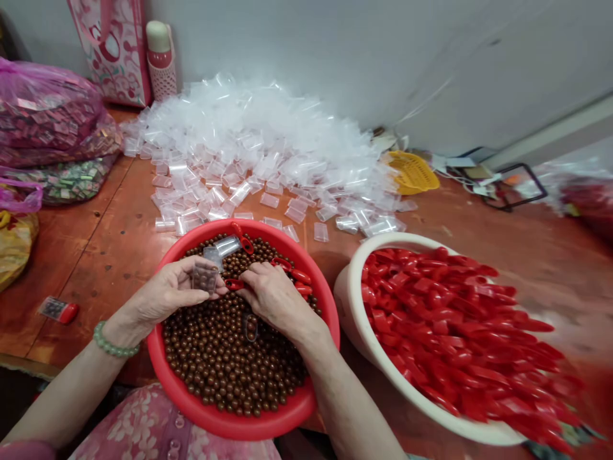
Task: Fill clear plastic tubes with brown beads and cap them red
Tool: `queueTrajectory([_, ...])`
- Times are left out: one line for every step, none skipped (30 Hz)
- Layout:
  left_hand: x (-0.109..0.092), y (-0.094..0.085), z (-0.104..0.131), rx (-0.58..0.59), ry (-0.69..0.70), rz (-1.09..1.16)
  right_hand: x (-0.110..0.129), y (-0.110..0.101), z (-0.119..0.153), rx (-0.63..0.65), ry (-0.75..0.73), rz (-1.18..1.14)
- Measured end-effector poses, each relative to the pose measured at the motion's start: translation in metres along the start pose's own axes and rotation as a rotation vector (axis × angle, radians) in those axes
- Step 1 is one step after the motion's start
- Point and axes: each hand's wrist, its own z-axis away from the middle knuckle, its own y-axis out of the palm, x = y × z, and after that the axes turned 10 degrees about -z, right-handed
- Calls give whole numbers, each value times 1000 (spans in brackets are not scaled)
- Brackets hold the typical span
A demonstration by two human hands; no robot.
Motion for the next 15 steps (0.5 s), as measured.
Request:
queueTrajectory([-1, 1, 0, 4, 7, -29, -1, 1, 0, -7, -7, -11])
queueTrajectory([-1, 2, 1, 6, 12, -61, -1, 2, 1, -22, -11, -29])
queueTrajectory([-2, 3, 1, 3, 17, -97, -1, 3, 1, -40, -15, -49])
queueTrajectory([-3, 3, 0, -4, 21, -136, -1, 4, 2, -59, -17, -66])
queueTrajectory([-4, 4, 0, -15, 23, -176, -1, 6, 2, -72, -20, -74])
queueTrajectory([-5, 4, -1, -32, 25, -214, 0, 7, 1, -80, -25, -70])
queueTrajectory([-6, 5, -1, -52, 27, -247, 1, 8, 0, -83, -32, -55])
queueTrajectory([-7, 4, -2, -71, 30, -279, 2, 9, -1, -82, -41, -38])
queueTrajectory([-8, 4, -2, -84, 33, -309, 3, 10, -2, -81, -51, -24])
queueTrajectory([-9, 4, -2, -93, 37, -334, 4, 10, -3, -84, -60, -20])
queueTrajectory([-10, 3, -1, -98, 37, -354, 5, 9, -4, -91, -68, -31])
queueTrajectory([-11, 3, -1, -99, 33, -367, 5, 8, -4, -100, -74, -58])
queueTrajectory([-12, 3, 0, -100, 26, -371, 5, 6, -3, -117, -78, -101])
queueTrajectory([-12, 3, 0, -101, 19, -366, 5, 4, -2, -143, -79, -160])
queueTrajectory([-12, 3, 0, -100, 15, -357, 5, 2, -1, -181, -73, -234])
